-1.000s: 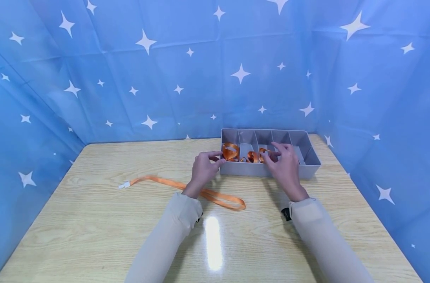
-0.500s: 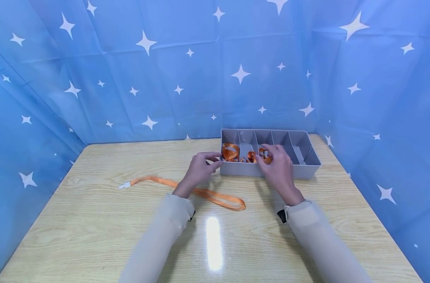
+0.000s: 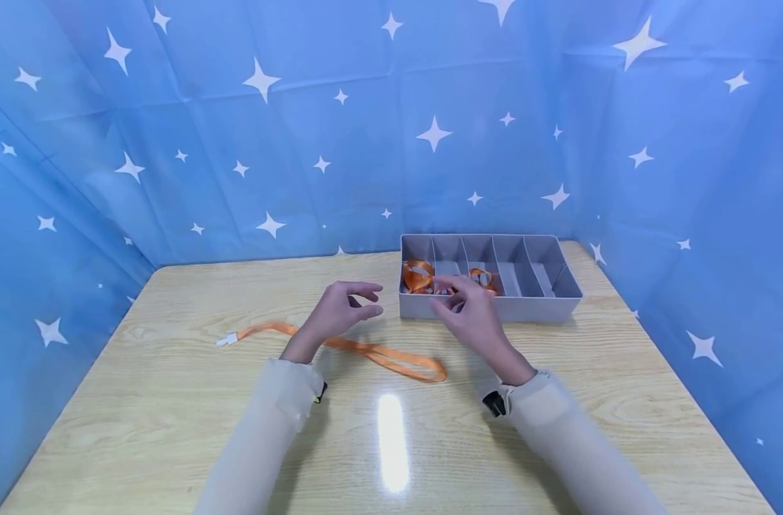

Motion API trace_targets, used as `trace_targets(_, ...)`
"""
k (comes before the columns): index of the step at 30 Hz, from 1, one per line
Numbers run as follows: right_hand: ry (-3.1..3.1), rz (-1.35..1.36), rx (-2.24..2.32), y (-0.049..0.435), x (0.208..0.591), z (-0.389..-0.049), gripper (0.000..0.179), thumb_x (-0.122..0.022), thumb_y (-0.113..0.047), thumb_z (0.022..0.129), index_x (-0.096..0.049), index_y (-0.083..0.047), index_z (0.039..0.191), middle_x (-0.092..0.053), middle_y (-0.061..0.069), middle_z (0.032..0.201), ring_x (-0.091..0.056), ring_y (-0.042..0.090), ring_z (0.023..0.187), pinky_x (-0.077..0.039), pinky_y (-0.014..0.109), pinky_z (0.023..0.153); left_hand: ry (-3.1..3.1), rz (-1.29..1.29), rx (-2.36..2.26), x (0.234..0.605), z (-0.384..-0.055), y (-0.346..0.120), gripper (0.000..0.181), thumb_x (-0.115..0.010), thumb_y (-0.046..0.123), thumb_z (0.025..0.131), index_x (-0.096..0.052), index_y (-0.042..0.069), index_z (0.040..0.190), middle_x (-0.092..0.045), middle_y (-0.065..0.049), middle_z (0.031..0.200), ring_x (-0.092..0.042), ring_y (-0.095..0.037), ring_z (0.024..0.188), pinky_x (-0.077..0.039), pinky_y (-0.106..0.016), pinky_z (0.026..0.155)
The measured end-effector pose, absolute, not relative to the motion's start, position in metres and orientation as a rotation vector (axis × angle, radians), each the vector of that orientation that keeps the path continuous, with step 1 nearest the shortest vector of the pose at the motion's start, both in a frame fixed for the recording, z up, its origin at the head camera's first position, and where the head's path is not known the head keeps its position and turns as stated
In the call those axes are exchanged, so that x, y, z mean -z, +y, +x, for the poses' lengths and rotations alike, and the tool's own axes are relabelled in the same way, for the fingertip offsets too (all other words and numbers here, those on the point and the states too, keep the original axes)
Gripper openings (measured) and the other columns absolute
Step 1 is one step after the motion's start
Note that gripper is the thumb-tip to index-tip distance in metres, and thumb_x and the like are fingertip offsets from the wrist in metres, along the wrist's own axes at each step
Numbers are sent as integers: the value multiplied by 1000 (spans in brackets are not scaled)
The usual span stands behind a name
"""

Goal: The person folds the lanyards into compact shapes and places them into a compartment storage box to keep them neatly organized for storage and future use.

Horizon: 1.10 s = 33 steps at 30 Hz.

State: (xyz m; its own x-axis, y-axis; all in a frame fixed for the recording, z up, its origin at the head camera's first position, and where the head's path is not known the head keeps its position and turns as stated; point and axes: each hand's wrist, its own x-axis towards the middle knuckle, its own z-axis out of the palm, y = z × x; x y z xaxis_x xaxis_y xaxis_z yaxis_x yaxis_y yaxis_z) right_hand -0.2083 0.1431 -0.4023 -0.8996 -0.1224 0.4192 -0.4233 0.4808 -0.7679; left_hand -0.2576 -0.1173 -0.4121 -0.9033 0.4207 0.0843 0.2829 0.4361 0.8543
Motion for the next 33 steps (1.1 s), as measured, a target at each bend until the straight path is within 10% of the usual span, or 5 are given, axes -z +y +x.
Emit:
trace_targets(10, -2532, 591, -1471, 125, 411, -201, 39, -73, -11, 91, -65, -5, 128, -64, 17, 110, -64, 15, 72, -53, 30, 61, 2523, 632, -1360, 420, -257, -140, 40, -77, 16, 89, -68, 4, 126, -70, -18, 114, -65, -21, 82, -54, -34, 77)
trace_targets(33, -2681, 692, -1536, 106, 426, -193, 42, -73, -12, 90, -63, -5, 130, -65, 17, 115, -58, 13, 63, -50, 27, 56, 2421, 521, -1264, 433, -256, -173, 37, -75, 15, 90, -69, 1, 124, -70, -11, 112, -62, -24, 93, -52, -33, 75)
